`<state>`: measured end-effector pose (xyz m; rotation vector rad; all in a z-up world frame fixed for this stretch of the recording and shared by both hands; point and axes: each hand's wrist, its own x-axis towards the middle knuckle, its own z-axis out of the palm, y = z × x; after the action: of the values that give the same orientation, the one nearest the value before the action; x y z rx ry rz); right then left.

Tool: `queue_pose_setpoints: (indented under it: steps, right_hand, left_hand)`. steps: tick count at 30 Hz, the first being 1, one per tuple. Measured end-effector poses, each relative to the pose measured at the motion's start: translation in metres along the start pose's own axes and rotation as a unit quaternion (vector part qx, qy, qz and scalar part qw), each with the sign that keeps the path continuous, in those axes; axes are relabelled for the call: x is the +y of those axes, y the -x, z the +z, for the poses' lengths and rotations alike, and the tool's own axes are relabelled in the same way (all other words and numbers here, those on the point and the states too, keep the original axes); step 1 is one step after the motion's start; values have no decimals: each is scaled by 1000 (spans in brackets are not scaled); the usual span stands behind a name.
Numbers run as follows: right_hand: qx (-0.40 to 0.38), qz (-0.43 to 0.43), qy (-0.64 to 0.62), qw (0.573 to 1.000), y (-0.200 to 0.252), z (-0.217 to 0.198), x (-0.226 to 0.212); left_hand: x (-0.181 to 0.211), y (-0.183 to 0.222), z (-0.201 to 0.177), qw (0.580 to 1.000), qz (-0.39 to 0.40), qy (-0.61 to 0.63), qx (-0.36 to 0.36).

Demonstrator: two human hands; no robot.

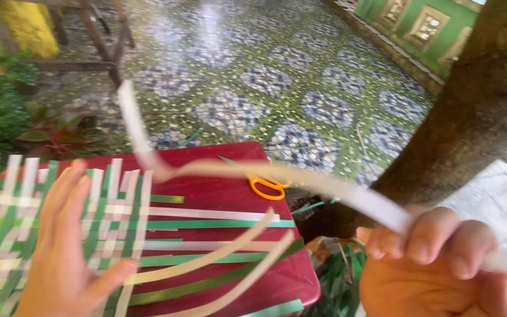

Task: Weaving green and white plastic strips into a mat on a red table.

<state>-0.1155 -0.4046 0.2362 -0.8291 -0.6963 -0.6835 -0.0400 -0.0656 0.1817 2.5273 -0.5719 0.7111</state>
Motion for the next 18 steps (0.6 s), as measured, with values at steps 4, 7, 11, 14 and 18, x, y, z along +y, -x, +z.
queue_pose_setpoints:
  steps: [4,7,11,14,18]
  right_hand:
    - [6,104,-109,989,-10,22,23]
    - [24,101,-91,990,-12,4,29]
    - [15,24,-116,993,-35,-40,20]
    - [-28,1,-15,1000,-64,-77,9]
    - [-21,-89,184,979,-103,-104,-2]
  left_hand:
    - [39,-15,-11,995,15,-18,101]
    - [1,10,13,997,-63,11,-36]
    - [-68,34,31,986,-39,-96,-134]
    - [-87,27,18,992,35,-107,-61]
    - [-74,-1,-4,987,67,-144,7]
